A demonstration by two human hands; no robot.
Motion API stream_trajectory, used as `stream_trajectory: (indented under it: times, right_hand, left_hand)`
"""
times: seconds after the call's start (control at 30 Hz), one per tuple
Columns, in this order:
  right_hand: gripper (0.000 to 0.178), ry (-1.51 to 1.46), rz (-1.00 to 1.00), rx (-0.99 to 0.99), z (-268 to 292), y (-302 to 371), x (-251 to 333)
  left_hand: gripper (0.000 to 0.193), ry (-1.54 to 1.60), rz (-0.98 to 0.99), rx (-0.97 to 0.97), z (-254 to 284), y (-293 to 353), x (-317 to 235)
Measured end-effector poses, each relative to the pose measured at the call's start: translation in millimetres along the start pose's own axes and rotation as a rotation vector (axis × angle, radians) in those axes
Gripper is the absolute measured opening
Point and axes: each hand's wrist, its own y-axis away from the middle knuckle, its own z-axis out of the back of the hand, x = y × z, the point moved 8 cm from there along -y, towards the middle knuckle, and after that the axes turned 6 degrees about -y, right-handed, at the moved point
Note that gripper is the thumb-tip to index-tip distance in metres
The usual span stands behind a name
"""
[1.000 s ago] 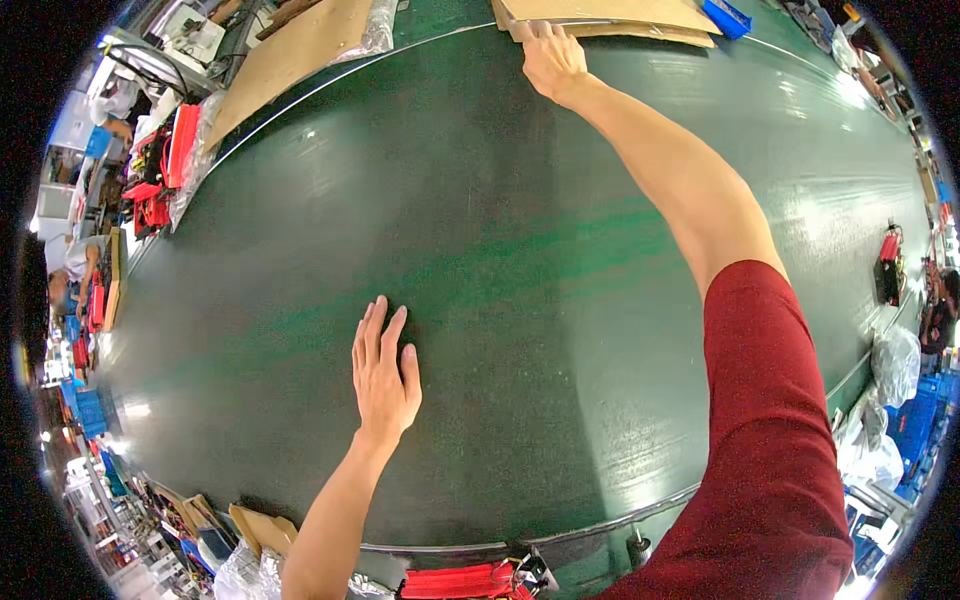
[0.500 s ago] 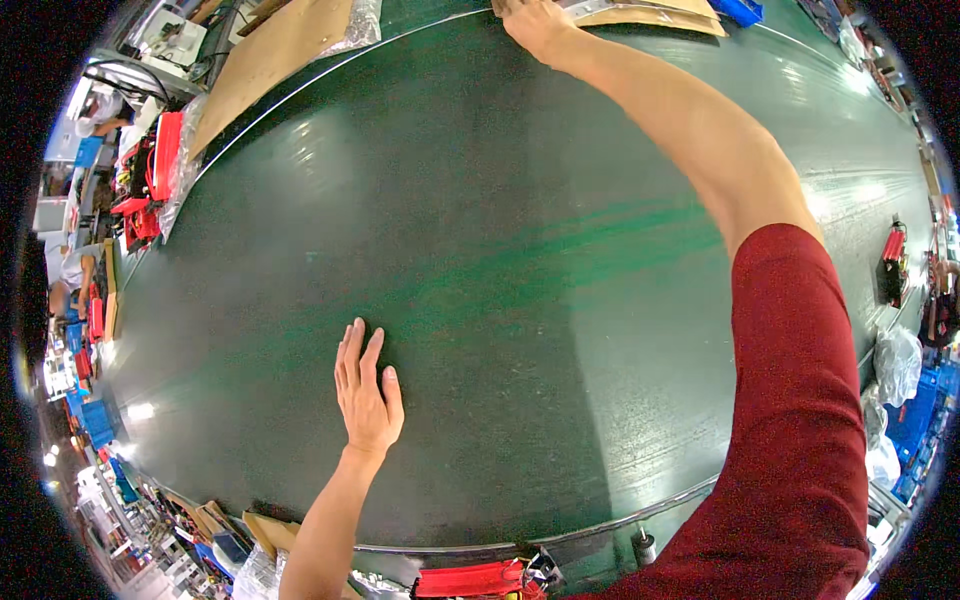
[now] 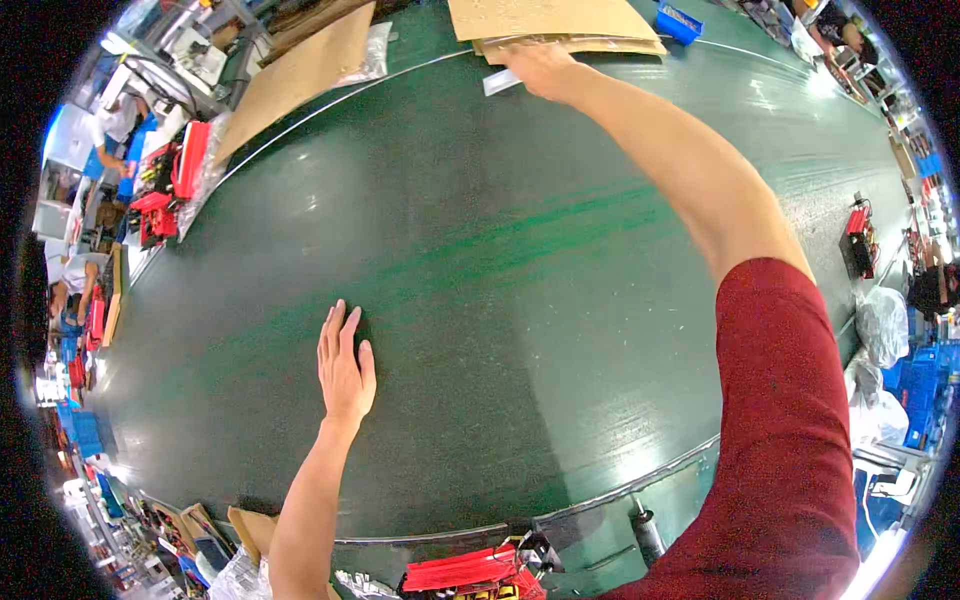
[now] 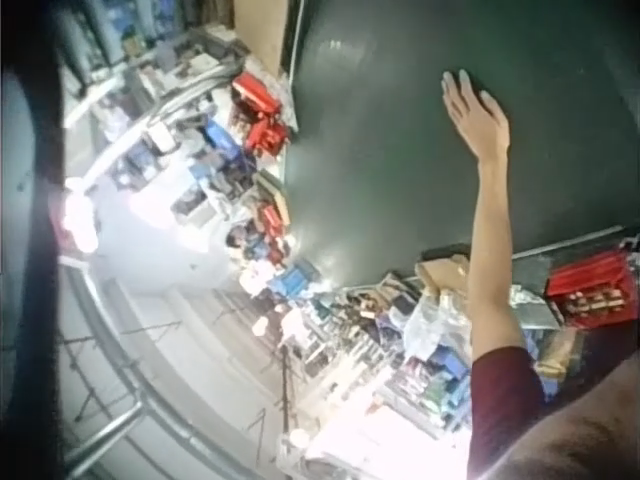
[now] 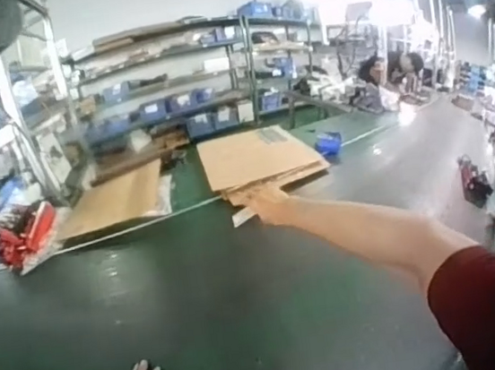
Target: Assembling and wiring an electronic power component on a factory production line.
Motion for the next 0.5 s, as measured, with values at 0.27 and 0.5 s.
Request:
stream_trajectory:
  times: [0.27,0.5]
  right_hand:
    - [0.071,-0.033,-0.443,0.364,-38.4,8.3,20.7]
    - [0.066,0.106,-0.224,0.423,-63.2,-12.0,31.6]
  left_hand:
    - [0.048,0.013,0.003,-0.021,8.1,7.8,15.0]
    - [0.048,0.050,-0.019,-0.066,16.1,5.1,27.8]
